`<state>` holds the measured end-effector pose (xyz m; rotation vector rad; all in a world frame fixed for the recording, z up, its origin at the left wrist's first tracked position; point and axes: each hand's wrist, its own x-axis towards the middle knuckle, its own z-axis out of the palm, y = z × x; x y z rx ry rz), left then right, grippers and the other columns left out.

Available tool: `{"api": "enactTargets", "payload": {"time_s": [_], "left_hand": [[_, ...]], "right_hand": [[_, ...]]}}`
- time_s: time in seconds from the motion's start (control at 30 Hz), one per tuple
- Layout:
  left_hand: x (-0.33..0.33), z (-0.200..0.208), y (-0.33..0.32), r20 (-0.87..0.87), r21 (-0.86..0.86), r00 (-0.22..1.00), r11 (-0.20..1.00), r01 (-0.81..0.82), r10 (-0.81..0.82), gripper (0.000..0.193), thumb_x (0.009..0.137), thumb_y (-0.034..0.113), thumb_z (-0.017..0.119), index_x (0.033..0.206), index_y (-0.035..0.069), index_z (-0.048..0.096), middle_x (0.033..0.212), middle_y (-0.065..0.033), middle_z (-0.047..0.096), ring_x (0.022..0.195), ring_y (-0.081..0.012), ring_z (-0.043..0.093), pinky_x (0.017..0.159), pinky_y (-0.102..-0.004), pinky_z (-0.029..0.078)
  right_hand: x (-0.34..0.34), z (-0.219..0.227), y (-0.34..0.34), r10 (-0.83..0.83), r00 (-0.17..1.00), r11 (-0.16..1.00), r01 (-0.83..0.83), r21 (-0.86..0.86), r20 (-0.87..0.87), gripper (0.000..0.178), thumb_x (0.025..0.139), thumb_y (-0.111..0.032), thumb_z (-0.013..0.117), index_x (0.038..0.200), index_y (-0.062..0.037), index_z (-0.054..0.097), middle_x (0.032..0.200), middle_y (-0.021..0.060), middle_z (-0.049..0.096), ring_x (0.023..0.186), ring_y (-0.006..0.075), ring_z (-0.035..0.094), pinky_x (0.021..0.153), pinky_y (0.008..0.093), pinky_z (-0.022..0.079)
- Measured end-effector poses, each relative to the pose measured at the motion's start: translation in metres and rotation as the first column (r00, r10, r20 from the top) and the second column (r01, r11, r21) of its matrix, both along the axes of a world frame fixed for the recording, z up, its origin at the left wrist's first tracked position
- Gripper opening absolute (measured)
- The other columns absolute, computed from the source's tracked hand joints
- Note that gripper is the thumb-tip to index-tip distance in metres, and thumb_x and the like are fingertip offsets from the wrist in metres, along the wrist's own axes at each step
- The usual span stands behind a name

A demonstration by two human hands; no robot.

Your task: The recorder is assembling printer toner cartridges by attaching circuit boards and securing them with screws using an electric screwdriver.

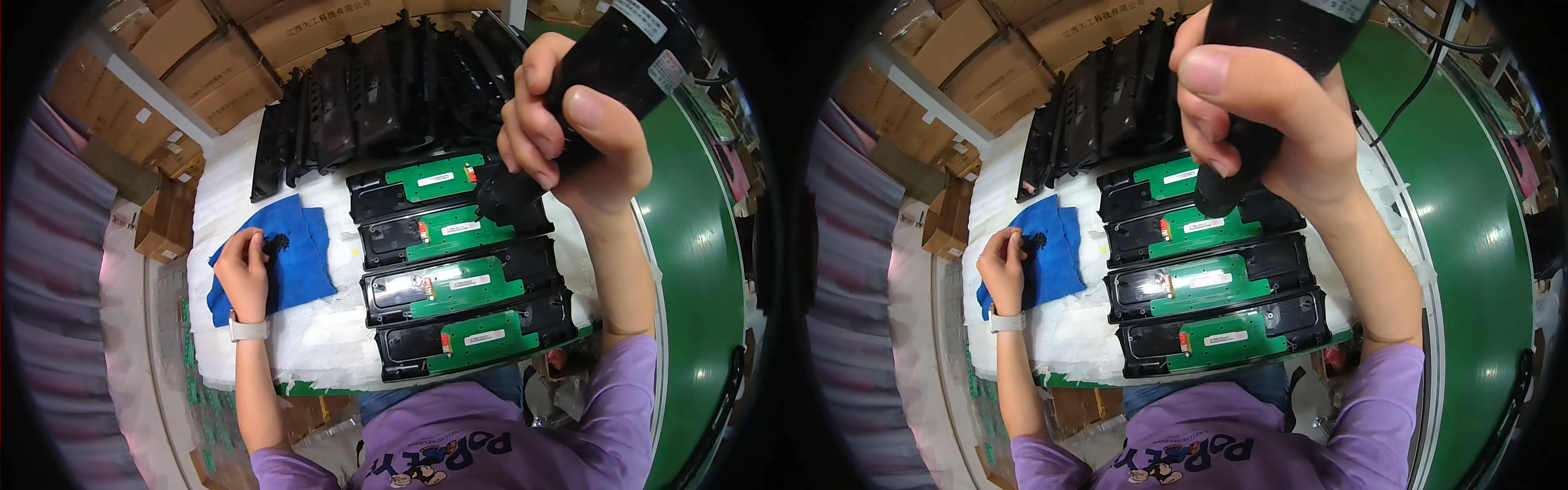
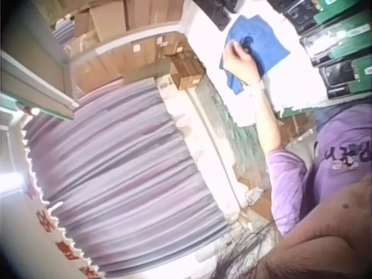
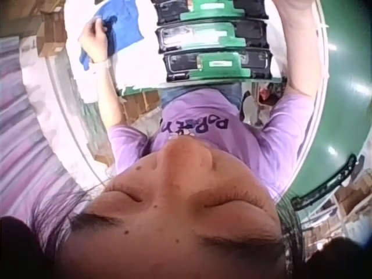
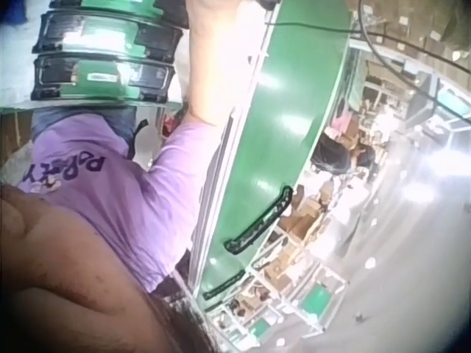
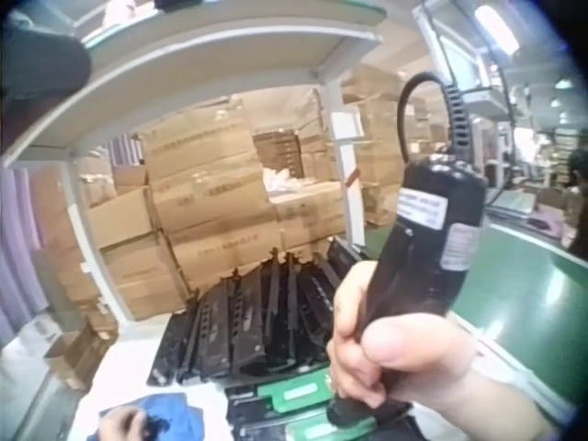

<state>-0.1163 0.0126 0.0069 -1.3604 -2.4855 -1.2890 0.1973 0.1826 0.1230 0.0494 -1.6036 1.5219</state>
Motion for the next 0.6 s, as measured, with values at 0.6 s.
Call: {"api": "enactTargets", "payload": {"time_s": [0.6], "left_hand": [[0.120,0.009,0.065,0.842,0.535,-0.221,0.710,0.458,-0.492,0.015,0.092,0.011,0.055,0.100,-0.002,0.060,0.087,-0.0069,0.062,0.066,-0.0078,0.048,0.062,-0.0203,0.042]], "right_hand": [[0.000,-0.012,-0.001,0.049,0.987,0.994,-0.063,-0.088,-0.153,0.034,0.087,-0.036,0.050,0.100,-0.0057,0.046,0.064,-0.0003,0.045,0.045,0.0106,0.044,0.057,0.0301,0.044]]}}
